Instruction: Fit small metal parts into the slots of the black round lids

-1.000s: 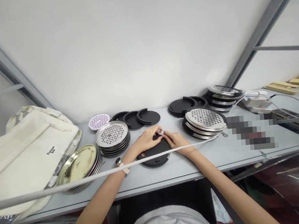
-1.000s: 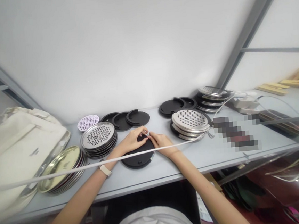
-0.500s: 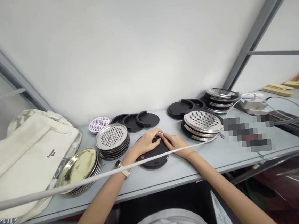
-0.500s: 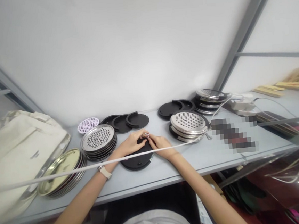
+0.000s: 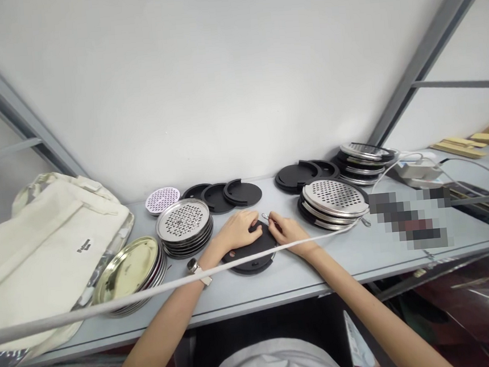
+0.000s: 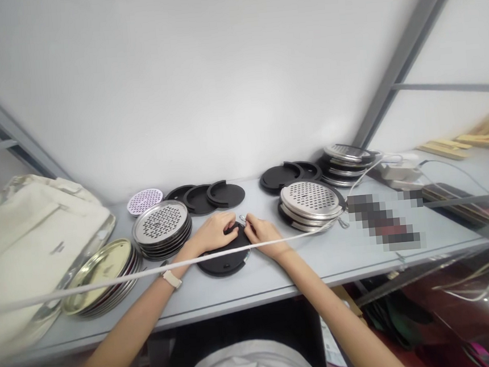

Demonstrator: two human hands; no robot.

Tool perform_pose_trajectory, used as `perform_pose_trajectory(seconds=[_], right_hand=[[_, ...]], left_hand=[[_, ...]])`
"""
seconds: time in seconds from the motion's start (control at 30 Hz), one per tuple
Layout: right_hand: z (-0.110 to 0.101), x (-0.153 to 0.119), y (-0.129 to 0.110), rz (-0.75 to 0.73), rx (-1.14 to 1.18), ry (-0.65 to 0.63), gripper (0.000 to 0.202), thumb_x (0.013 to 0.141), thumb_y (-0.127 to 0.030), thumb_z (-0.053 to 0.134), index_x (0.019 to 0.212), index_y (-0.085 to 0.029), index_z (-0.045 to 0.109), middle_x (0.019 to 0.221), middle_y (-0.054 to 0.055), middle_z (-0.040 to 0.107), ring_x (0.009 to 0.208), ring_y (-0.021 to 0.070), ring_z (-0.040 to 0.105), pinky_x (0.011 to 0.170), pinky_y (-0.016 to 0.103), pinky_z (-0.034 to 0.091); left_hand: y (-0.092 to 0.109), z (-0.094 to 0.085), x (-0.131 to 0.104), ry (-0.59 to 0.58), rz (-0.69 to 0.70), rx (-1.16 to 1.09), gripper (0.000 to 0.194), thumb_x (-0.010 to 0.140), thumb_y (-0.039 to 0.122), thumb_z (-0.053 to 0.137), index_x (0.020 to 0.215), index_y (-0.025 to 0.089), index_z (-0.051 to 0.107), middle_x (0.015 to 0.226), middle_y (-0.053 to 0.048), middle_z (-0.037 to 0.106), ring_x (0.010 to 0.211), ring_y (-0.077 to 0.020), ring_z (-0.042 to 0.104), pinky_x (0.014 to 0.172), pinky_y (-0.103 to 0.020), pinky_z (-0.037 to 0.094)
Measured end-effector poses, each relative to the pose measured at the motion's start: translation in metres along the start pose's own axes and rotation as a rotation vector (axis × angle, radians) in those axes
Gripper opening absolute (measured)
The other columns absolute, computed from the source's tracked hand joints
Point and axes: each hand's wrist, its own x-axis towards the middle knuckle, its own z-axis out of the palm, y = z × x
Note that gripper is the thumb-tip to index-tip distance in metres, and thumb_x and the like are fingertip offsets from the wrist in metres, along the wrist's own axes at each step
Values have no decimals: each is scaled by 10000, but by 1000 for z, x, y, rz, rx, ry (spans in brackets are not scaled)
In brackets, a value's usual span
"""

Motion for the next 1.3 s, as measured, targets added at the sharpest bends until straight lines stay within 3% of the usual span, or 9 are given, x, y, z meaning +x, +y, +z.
perform_pose_trajectory(seconds=[0.17, 0.37, 0.7, 1.3], right_hand=[[-3, 3, -2, -105, 48, 155, 166, 897, -222, 401, 789, -186, 520, 771, 45, 520, 751, 172, 520, 728, 290, 422], [-3, 5, 2, -199, 104, 312, 151, 893, -220, 452, 907, -186, 599, 933, 88, 552, 920, 212, 534, 867, 355, 429], [0, 6, 8, -135, 237, 182, 124, 881, -202, 478, 904, -188, 599, 836, 58, 626, 804, 189, 573, 771, 334, 460], [-3, 6, 4, -130, 218, 44, 301, 889, -205, 429, 1128, -174, 610, 811, 60, 562, 815, 194, 553, 812, 351, 444]], left_hand=[[2, 0, 0, -26, 61, 3, 131, 788, 231, 505, 691, 189, 428, 672, 13, 489, 614, -132, 439, 606, -252, 347], [2, 1, 0, -24, 62, 13, 120, 780, 223, 516, 699, 186, 435, 674, 8, 498, 608, -133, 443, 591, -254, 339], [-1, 6, 2, 21, 80, 106, 148, 764, 238, 523, 674, 188, 418, 636, 26, 510, 607, -135, 469, 676, -290, 350], [-1, 9, 4, 71, -19, 169, 117, 767, 262, 535, 711, 182, 470, 702, -3, 559, 655, -154, 513, 704, -307, 356]])
